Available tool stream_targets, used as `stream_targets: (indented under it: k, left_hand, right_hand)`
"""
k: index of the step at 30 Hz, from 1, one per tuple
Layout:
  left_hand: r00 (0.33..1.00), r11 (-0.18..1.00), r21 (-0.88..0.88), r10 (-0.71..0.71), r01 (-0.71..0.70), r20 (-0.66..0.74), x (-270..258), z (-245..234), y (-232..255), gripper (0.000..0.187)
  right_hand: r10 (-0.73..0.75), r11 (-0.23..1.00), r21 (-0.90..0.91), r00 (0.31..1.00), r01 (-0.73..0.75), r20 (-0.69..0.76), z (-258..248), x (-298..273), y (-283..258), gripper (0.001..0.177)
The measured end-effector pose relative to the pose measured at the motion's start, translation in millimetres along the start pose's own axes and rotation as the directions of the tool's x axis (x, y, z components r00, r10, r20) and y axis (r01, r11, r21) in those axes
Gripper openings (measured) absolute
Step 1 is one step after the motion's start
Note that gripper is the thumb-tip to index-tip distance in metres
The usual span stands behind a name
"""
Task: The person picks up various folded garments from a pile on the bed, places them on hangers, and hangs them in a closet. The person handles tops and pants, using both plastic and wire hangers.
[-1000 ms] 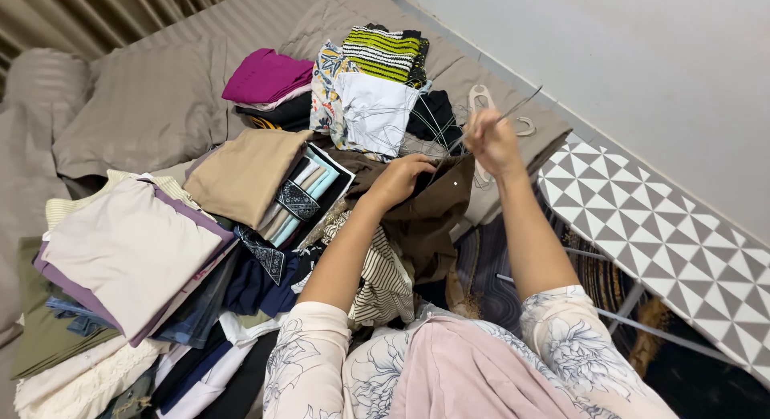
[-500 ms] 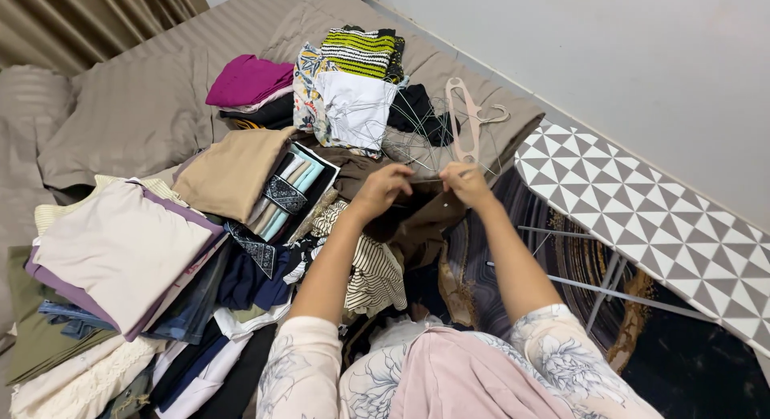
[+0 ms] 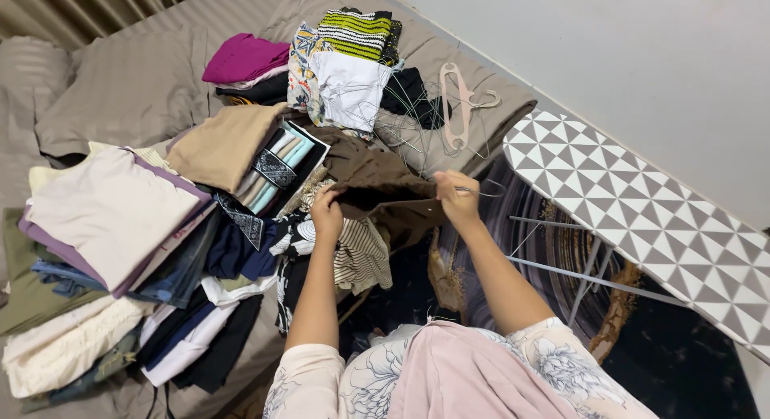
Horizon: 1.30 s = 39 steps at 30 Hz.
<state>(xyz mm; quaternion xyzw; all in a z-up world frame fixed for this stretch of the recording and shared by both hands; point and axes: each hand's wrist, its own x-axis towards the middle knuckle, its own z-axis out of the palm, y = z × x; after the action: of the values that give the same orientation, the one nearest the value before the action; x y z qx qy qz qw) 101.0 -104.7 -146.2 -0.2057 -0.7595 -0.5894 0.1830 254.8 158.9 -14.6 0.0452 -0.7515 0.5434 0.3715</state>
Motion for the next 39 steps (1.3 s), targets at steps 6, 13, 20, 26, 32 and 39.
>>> stream_targets:
  k: [6, 13, 20, 26, 32, 39]
  left_hand:
    - [0.999, 0.978, -0.207, -0.009, 0.017, 0.039, -32.3, 38.1, 97.7, 0.033]
    - [0.973, 0.952, -0.301, 0.01, 0.062, 0.232, -82.6, 88.3, 166.3, 0.027]
    - [0.898, 0.804, -0.551, 0.05, 0.223, 0.437, -126.3, 143.7, 224.2, 0.024]
    - [0.747, 0.623, -0.605, 0.05, 0.496, 0.663, -165.1, 200.2, 257.4, 0.025]
    - [0.544, 0.27, -0.523, -0.006, 0.809, 0.839, -192.1, 245.3, 278.4, 0.024]
    - [0.362, 0.113, -0.368, 0.074, 0.923, 0.929, -227.9, 277.0, 305.6, 0.026]
  right_hand:
    - [0.03, 0.999, -0.032, 0.988, -0.035, -0.152, -80.4, -28.7, -6.4, 0.053]
    - [0.12, 0.978, -0.105, 0.899, -0.18, -0.421, -175.1, -75.4, -4.9, 0.063]
    - [0.154, 0.986, 0.041, 0.79, -0.161, -0.594, -253.5, -109.9, -24.4, 0.061]
    - [0.156, 0.983, 0.027, 0.738, -0.184, -0.656, -305.2, -130.0, -61.5, 0.06]
    - [0.086, 0.979, -0.079, 0.735, -0.187, -0.672, -343.3, -148.2, -77.7, 0.063]
    - [-0.043, 0.921, -0.343, 0.828, -0.183, -0.559, -376.8, -152.1, -91.8, 0.065]
